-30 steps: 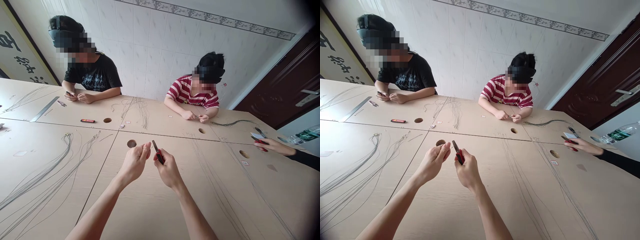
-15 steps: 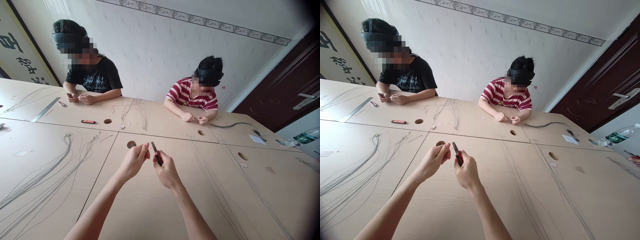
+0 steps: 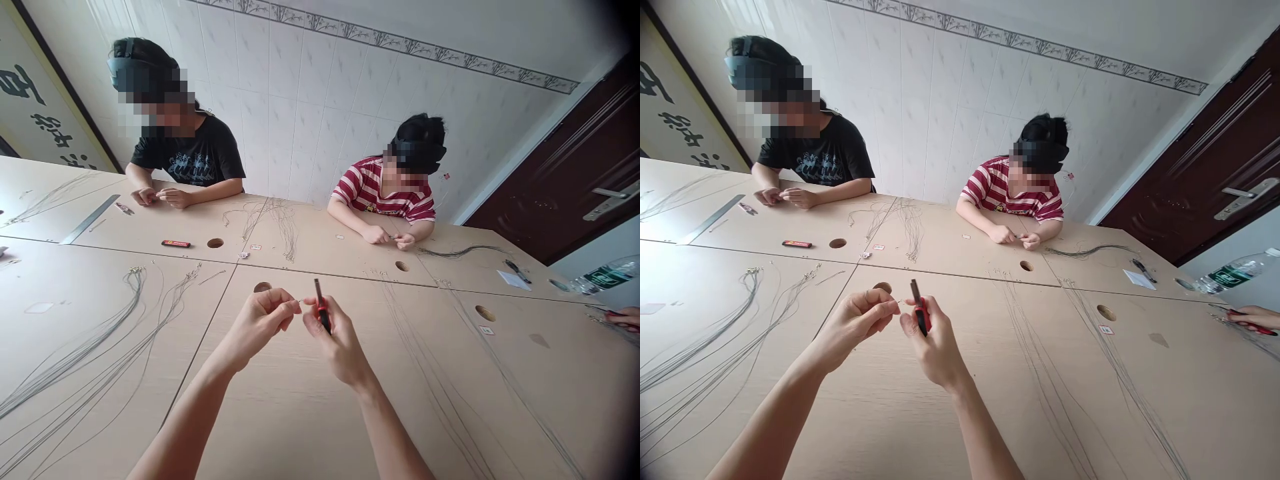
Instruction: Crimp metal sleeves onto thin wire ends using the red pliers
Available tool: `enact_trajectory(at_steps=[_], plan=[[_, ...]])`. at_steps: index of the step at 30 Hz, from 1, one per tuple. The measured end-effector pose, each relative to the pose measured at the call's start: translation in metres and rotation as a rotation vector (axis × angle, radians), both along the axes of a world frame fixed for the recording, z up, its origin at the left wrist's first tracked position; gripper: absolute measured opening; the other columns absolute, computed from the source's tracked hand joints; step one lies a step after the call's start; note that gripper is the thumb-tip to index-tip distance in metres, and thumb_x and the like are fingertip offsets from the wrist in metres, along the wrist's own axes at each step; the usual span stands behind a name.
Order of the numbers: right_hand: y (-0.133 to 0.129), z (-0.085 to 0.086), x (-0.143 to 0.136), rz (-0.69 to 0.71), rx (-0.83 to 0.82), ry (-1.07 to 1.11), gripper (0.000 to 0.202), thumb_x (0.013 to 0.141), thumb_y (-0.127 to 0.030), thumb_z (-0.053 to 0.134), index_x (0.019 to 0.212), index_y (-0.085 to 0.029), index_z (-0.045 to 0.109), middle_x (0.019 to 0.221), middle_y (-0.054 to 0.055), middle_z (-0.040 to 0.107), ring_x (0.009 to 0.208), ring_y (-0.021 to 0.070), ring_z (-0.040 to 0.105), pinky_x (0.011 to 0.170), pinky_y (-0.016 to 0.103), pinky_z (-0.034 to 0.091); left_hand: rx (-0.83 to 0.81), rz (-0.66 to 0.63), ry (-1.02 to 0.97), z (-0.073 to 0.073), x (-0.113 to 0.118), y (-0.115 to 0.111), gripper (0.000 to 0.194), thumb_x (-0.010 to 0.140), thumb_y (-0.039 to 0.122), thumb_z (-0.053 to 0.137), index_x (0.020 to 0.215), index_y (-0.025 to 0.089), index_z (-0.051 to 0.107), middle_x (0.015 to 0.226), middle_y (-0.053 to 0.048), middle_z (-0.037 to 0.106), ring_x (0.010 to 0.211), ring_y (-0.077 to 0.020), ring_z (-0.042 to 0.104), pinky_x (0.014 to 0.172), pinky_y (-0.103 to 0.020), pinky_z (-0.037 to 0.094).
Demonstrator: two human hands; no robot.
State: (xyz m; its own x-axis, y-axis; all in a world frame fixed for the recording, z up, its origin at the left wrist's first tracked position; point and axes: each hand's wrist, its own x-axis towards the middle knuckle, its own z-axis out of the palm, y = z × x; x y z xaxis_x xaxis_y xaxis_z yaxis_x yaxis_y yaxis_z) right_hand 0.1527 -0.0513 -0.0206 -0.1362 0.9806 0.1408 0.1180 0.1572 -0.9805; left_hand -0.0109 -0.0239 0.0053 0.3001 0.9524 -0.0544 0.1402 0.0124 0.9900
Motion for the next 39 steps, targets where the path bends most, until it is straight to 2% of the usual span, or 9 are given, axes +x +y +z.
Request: enact_trajectory(at_steps=[2,6,12,22,29,39], plan=[[0.002,0.002,0.004,-0.017,0.023,0.044,0.029,0.091,-0.043,0.055,0.109,-0.020,0.055,0.076,-0.002,0.044,0.065,0.0131,0.042,0.064,0.027,0.039,-0.017,-0.031,-0.008,0.001,-0.002,0.000,0.025,0.085,0.035,0.054,0.069,0.017,0.058,0.058,0.004,0.041,0.054,-0.0095,0.032,0.050,-0.023,0.023],[0.005,0.006,0.009,-0.010,0.029,0.024,0.027,0.092,-0.046,0.054,0.094,-0.019,0.058,0.074,-0.001,0.047,0.068,0.0139,0.044,0.064,0.026,0.040,-0.022,-0.089,-0.029,0.004,-0.003,0.000,0.024,0.085,0.035,0.053,0.071,0.017,0.060,0.056,0.005,0.041,0.054,-0.0092,0.031,0.049,-0.022,0.022],[0.003,0.011,0.009,0.037,0.016,-0.014,0.031,0.094,-0.046,0.050,0.078,-0.020,0.049,0.070,-0.002,0.042,0.061,0.0121,0.036,0.055,0.025,0.033,-0.021,-0.135,0.001,0.005,-0.003,-0.002,0.021,0.086,0.032,0.055,0.071,0.018,0.060,0.056,0.005,0.042,0.054,-0.0090,0.031,0.048,-0.022,0.022],[-0.002,0.015,0.010,0.067,0.023,-0.005,0.027,0.094,-0.042,0.052,0.079,-0.020,0.049,0.068,-0.002,0.042,0.061,0.0119,0.036,0.057,0.025,0.034,0.005,-0.146,0.003,0.005,0.000,-0.005,0.024,0.088,0.032,0.054,0.070,0.017,0.059,0.055,0.005,0.042,0.052,-0.0081,0.032,0.047,-0.021,0.024],[-0.004,0.015,0.012,0.007,0.039,-0.052,0.025,0.095,-0.040,0.052,0.079,-0.021,0.048,0.065,-0.004,0.039,0.057,0.0108,0.033,0.053,0.024,0.032,0.038,-0.124,-0.012,0.006,0.002,-0.006,0.012,0.087,0.027,0.057,0.084,0.017,0.062,0.062,0.004,0.054,0.046,-0.0055,0.045,0.044,-0.019,0.034],[-0.007,0.017,0.008,-0.009,0.102,-0.112,0.023,0.096,-0.037,0.051,0.080,-0.020,0.050,0.066,-0.004,0.046,0.058,0.0105,0.040,0.056,0.024,0.036,0.075,-0.054,-0.004,0.011,0.005,-0.012,0.008,0.083,0.020,0.057,0.077,0.016,0.061,0.063,0.005,0.054,0.046,-0.0043,0.045,0.045,-0.018,0.039]])
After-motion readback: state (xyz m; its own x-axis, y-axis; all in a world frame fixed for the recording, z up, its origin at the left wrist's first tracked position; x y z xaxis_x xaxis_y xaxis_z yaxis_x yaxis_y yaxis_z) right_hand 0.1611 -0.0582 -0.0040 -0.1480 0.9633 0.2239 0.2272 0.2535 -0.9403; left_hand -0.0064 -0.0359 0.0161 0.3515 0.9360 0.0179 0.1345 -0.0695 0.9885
